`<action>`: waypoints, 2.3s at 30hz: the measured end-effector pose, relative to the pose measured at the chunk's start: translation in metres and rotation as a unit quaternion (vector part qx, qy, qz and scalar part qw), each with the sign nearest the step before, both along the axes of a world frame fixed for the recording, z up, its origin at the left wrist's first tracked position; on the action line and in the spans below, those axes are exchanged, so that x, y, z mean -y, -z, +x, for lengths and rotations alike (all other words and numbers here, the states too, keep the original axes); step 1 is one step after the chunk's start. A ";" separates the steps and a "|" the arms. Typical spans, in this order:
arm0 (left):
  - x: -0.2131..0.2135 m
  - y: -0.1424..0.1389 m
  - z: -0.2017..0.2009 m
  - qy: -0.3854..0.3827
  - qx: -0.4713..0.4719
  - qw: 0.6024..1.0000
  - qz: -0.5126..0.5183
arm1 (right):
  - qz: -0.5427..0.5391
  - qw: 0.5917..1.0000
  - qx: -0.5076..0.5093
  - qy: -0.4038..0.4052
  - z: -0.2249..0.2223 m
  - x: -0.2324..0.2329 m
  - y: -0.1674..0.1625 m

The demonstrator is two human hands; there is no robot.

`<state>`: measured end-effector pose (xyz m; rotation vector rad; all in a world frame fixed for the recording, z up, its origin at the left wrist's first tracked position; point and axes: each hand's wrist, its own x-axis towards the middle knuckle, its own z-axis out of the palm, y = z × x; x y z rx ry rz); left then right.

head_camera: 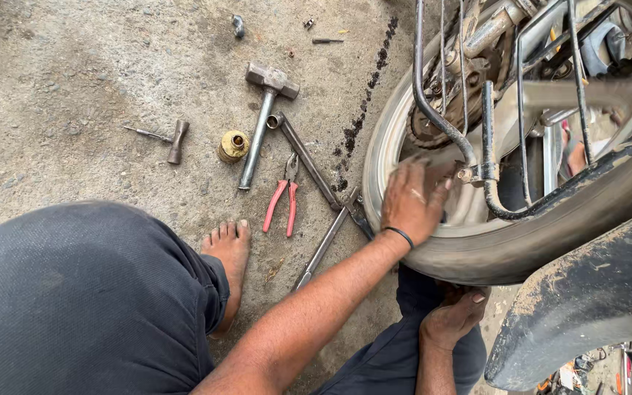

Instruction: The person is repairing a motorcycle wheel. They use pliers to adjust a cable near the wheel hub and use a wrench to tighten a bolt on the wheel axle.

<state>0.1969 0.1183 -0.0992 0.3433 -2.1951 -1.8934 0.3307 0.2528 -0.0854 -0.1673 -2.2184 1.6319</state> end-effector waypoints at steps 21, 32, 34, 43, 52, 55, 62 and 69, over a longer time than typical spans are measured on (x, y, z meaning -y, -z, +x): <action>0.005 0.050 -0.007 0.118 0.038 0.992 -0.026 | 0.213 0.976 -0.010 -0.052 0.008 -0.015 0.026; 0.026 0.062 -0.052 0.232 0.127 0.962 -0.073 | 0.272 0.907 0.299 -0.115 -0.015 -0.009 0.041; 0.027 0.077 -0.074 0.211 0.125 0.967 -0.071 | 0.238 0.914 0.315 -0.097 -0.014 -0.011 0.041; 0.023 0.056 -0.100 0.190 0.197 0.953 -0.129 | 0.133 0.963 0.224 -0.062 -0.005 -0.040 0.035; 0.017 -0.073 0.029 0.189 -0.196 0.962 0.023 | 0.164 0.979 -0.115 -0.035 -0.004 0.002 -0.010; 0.018 -0.075 0.031 0.146 -0.218 0.965 -0.019 | 0.030 0.987 -0.100 -0.120 -0.002 0.013 -0.012; 0.005 -0.074 0.025 0.153 -0.160 0.975 0.013 | -0.003 0.995 -0.027 -0.093 0.002 0.013 0.002; 0.018 -0.054 0.022 0.087 -0.158 0.984 -0.002 | 0.033 0.996 -0.025 -0.082 -0.004 0.009 0.005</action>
